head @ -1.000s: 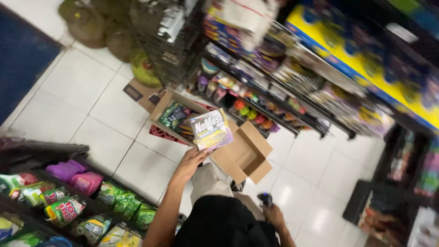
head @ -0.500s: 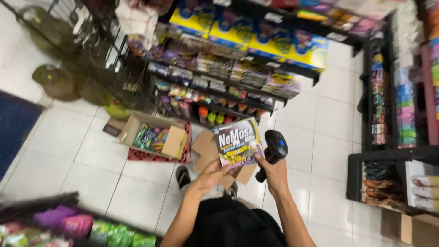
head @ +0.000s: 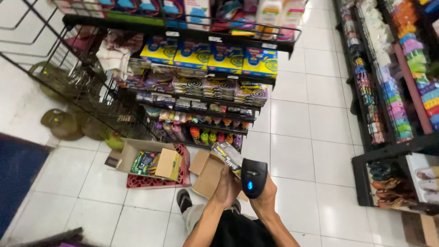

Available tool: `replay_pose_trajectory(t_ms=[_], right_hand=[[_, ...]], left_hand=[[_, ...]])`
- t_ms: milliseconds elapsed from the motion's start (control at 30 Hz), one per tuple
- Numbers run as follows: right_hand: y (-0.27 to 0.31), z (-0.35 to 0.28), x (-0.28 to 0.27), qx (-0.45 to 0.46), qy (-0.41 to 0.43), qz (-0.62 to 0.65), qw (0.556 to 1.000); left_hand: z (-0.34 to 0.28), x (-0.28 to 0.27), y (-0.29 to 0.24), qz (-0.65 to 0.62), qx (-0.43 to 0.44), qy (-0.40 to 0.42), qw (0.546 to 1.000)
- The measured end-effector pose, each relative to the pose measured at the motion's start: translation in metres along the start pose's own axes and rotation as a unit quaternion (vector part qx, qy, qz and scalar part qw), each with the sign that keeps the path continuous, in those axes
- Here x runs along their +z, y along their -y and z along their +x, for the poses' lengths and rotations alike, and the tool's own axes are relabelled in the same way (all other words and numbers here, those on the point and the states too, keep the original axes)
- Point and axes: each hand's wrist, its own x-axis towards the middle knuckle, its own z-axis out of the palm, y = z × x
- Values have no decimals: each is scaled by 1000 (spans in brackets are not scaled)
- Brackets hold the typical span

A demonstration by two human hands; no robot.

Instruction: The person scans items from a box using a handheld scanner and places them on shelves. The person also wipes a shelf with a cloth and moves cardboard boxes and plastic crates.

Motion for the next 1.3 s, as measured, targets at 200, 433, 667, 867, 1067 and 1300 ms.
replay_pose_trajectory(t_ms=[200,433,667,867,1067,1300], right_hand=[[-8,0,-13,-62,7,13,998],[11,14,-26,-128,16,11,992],[16,3,-41,-36,93,63,993],[-1,-6,-62,260,214,214,917],[15,3,-68,330,266,219,879],[4,4,-61,334,322,209,861]], left_hand=[[4,17,1,-10,24,-34,999],[11,35,-5,-32,54,23,998],[26,45,-30,-81,90,66,990],[34,59,-61,-129,115,74,982],[33,43,-57,-132,123,103,978],[29,44,-55,-173,87,108,975]])
